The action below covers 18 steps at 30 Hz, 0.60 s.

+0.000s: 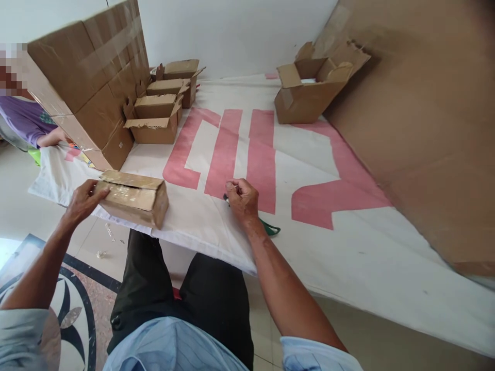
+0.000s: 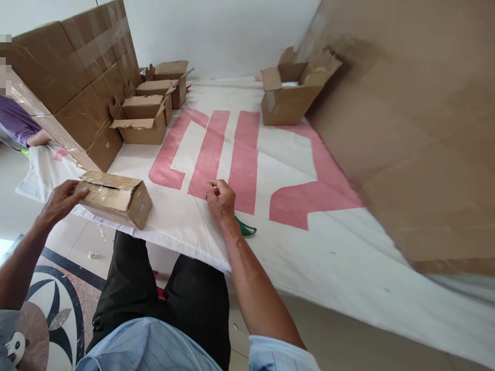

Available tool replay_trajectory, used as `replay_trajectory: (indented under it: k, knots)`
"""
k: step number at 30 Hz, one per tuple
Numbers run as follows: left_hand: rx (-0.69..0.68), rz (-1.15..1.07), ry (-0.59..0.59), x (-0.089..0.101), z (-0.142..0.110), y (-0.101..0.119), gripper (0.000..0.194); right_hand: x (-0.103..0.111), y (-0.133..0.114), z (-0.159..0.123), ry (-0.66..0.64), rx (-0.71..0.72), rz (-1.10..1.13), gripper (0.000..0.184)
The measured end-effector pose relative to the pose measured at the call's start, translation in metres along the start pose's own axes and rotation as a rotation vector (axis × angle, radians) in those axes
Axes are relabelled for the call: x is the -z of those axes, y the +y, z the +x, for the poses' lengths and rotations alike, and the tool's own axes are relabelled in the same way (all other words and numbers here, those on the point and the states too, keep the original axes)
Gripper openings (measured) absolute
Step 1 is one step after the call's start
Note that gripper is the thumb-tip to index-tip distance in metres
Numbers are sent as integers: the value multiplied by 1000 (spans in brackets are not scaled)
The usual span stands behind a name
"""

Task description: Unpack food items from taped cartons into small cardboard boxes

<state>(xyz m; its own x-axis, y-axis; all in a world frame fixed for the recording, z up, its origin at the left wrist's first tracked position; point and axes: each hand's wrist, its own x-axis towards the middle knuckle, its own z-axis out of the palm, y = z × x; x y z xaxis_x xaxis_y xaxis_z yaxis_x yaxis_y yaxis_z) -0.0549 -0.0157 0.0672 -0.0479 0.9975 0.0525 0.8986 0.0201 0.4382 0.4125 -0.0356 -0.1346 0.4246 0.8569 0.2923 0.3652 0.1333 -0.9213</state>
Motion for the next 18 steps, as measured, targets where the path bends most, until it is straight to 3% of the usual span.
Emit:
replay_trajectory:
  k: [4,7,15,18]
  knots:
    - [-124,-234,-189,-21,-28,24,69,-1,2,-1,-5,25,-49,31]
    - [-207,-416,-324,-33,-34,32,62,-2,3,-2,-14,52,-120,30]
    - [-299,-681,-194,-64,-18,26,32,-2,3,-7,-47,87,-251,32]
    - [-407,-772,-231,-79,-12,23,29,2,3,-10,-93,94,-285,32]
